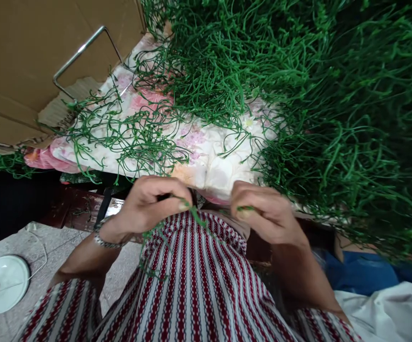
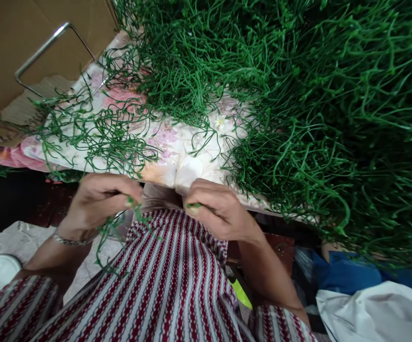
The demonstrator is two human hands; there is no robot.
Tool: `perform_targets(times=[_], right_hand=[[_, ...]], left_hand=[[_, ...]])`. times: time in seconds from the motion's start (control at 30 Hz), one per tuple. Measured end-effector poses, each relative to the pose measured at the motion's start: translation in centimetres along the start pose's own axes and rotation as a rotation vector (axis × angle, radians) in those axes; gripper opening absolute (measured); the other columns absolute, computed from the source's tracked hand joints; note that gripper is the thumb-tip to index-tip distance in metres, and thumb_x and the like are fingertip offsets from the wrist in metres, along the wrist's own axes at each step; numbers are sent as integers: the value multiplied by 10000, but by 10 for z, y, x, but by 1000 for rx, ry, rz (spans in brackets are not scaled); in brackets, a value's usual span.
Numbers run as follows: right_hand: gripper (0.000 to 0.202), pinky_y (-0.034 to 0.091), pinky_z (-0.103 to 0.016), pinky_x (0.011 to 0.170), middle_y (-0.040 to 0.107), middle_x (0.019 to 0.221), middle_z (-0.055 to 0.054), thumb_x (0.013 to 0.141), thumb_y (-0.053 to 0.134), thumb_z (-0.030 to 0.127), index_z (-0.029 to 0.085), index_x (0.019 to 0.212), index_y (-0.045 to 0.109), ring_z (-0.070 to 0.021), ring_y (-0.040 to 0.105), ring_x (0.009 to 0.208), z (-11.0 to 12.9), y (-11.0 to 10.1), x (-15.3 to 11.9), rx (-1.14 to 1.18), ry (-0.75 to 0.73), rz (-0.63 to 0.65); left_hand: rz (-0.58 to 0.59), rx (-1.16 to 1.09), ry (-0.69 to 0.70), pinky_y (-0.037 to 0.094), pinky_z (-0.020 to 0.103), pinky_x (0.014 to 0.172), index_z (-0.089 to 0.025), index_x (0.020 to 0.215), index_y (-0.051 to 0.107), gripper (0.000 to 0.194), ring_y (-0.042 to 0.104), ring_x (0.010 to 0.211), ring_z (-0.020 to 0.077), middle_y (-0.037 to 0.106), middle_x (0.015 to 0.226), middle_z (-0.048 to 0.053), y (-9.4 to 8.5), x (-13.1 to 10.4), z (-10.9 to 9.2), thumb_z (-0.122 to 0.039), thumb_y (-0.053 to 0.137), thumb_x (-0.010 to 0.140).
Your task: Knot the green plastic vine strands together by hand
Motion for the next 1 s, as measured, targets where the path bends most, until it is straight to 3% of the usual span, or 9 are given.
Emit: perform_targets(times=[0.03,0.1,0.17,0.23,0.4,0.57,0.67,0.77,1.0], right_hand=[[177,441,-290,625,583,720,-49,872,477,250,170,738,560,-138,548,690,-2,0,2,-39,19,-11],[155,455,-280,633,594,810,-62,891,438,236,166,809,548,-137,570,724,-7,1,5,-29,59,-87],[133,430,-226,546,564,733,-12,905,404,195,178,892,536,-91,534,586,-13,2,6,-1,129,-201],[140,393,-198,501,509,648,29,901,412,176,187,963,538,-68,476,507,-17,6,8,-68,194,-272],[209,424,-226,613,573,774,-7,849,523,247,174,1044,537,-100,527,651,-16,20,24,-323,188,-264],[102,430,-229,631,582,776,-13,843,524,258,160,860,546,-107,536,693,-26,32,31,-312,197,-213],[77,409,-209,594,569,742,-3,846,516,230,158,824,534,-94,521,651,-25,27,28,-355,190,-260],[120,366,-212,557,533,676,0,847,515,229,149,758,524,-94,493,607,-17,20,26,-553,171,-262],[157,359,-236,591,554,736,-26,887,465,275,145,826,526,-121,521,665,-16,23,24,-773,171,-7]], left_hand=[[11,-65,-24,421,209,498,-170,727,690,53,548,552,100,622,641,26,4,7,3,-185,642,745],[-104,-250,-18,439,211,526,-168,716,681,53,552,572,99,606,657,16,6,20,10,-218,666,725],[-159,-391,-18,473,241,612,-165,717,679,74,583,666,123,609,737,29,11,30,16,-239,679,709],[-135,-476,-23,480,280,729,-163,724,684,83,597,807,161,611,840,51,18,37,22,-242,681,702],[-117,-649,-40,465,300,823,-192,713,685,49,565,967,190,596,955,49,33,41,31,-237,666,712],[-160,-694,-10,466,316,843,-205,705,673,55,577,940,186,604,940,37,41,39,36,-243,641,729],[-213,-579,10,474,277,787,-196,781,680,109,579,878,167,595,917,38,37,35,37,-286,648,727],[-223,-333,-3,456,202,672,-184,898,663,211,563,769,124,590,851,29,30,28,37,-287,673,714],[-123,158,-6,404,184,576,-150,816,614,123,520,637,99,577,712,9,28,19,35,-265,571,803]])
Point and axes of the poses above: each hand's wrist, its own x-axis towards the middle knuckle, its own y-axis out of the palm, z = x × y, the point moved 5 cm from there along x, towards the middle knuckle
